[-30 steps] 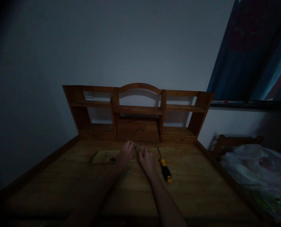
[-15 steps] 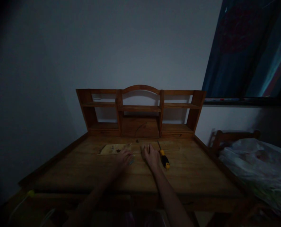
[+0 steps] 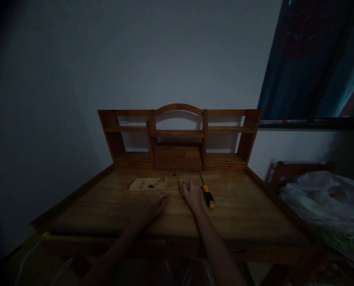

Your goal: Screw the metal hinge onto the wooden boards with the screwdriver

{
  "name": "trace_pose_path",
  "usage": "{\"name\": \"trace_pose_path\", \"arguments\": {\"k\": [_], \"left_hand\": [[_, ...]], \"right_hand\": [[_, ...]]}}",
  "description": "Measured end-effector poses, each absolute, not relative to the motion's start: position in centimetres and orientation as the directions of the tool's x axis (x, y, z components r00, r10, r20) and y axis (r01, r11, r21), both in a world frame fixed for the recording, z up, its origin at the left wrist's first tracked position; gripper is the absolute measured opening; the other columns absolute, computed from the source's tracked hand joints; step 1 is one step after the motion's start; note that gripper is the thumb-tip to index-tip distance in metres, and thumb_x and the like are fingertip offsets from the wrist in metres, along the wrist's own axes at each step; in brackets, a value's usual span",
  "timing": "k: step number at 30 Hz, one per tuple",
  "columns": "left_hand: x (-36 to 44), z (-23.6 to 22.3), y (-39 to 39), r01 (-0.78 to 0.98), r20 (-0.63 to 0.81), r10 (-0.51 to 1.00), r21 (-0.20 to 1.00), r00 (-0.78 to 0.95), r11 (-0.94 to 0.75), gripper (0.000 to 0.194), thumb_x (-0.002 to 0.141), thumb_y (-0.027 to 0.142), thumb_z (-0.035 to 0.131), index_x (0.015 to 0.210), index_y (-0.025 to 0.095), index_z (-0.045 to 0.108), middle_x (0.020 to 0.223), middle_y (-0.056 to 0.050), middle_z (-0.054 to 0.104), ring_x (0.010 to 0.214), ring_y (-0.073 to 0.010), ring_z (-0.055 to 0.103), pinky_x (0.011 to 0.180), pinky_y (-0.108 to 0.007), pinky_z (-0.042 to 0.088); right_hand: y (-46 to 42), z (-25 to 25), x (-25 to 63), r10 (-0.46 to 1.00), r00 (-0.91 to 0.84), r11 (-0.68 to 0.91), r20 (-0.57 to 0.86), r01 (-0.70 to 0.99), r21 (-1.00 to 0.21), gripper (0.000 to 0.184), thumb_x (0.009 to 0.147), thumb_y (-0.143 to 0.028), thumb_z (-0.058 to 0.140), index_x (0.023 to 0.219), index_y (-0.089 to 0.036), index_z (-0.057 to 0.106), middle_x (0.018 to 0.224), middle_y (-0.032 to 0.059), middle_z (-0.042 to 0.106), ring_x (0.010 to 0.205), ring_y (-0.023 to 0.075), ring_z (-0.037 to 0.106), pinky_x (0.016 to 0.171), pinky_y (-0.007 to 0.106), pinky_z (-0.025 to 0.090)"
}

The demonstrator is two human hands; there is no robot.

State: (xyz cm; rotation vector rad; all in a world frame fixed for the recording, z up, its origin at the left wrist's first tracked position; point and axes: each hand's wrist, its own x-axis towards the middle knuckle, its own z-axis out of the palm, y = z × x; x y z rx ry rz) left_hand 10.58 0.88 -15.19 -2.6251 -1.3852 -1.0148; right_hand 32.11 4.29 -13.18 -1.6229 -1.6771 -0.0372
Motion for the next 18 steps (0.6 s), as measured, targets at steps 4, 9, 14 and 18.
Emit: {"name": "trace_pose_path", "arguments": {"k": [4, 9, 14, 18], "left_hand": [[10.9, -15.2, 0.4, 0.788, 0.53, 0.739, 0.194, 0.416, -0.584, 0.021, 0.098, 0.024, 0.043, 0.1, 0.02, 0.064, 0.102, -0.006, 0.063, 0.099, -0.0202, 0.057, 0.095, -0.038, 0.044], [11.1, -14.3, -0.2, 0.819, 0.501, 0.757, 0.153, 0.419, -0.554, 0.019, 0.097, 0.025, 0.045, 0.103, 0.02, 0.062, 0.102, -0.007, 0.061, 0.099, -0.021, 0.056, 0.091, -0.036, 0.045], [11.2, -14.3, -0.5, 0.822, 0.512, 0.768, 0.189, 0.384, -0.537, 0.02, 0.095, 0.028, 0.048, 0.11, 0.02, 0.059, 0.109, -0.008, 0.062, 0.102, -0.0219, 0.057, 0.093, -0.037, 0.045], [11.1, -15.4, 0.1, 0.809, 0.506, 0.783, 0.246, 0.362, -0.533, 0.029, 0.097, 0.028, 0.046, 0.122, 0.02, 0.056, 0.119, -0.008, 0.063, 0.11, -0.022, 0.058, 0.1, -0.037, 0.043]], "right_hand": [[4.5, -13.4, 32.1, 0.833, 0.134, 0.178, 0.536, 0.853, -0.49, 0.047, 0.097, -0.05, 0.038, 0.118, -0.015, 0.062, 0.078, 0.0101, 0.07, 0.068, 0.0199, 0.061, 0.063, 0.027, 0.034], [4.7, -13.6, 32.0, 0.831, 0.14, 0.179, 0.539, 0.849, -0.497, 0.045, 0.096, -0.05, 0.038, 0.114, -0.017, 0.063, 0.075, 0.0092, 0.069, 0.064, 0.0193, 0.059, 0.061, 0.027, 0.031], [4.8, -13.6, 32.0, 0.825, 0.139, 0.188, 0.547, 0.846, -0.499, 0.045, 0.096, -0.052, 0.038, 0.111, -0.018, 0.064, 0.075, 0.0086, 0.069, 0.063, 0.0191, 0.059, 0.06, 0.027, 0.03], [4.7, -13.6, 32.1, 0.821, 0.126, 0.21, 0.557, 0.84, -0.5, 0.045, 0.097, -0.052, 0.038, 0.11, -0.018, 0.064, 0.075, 0.0082, 0.069, 0.064, 0.019, 0.06, 0.06, 0.027, 0.031]]}}
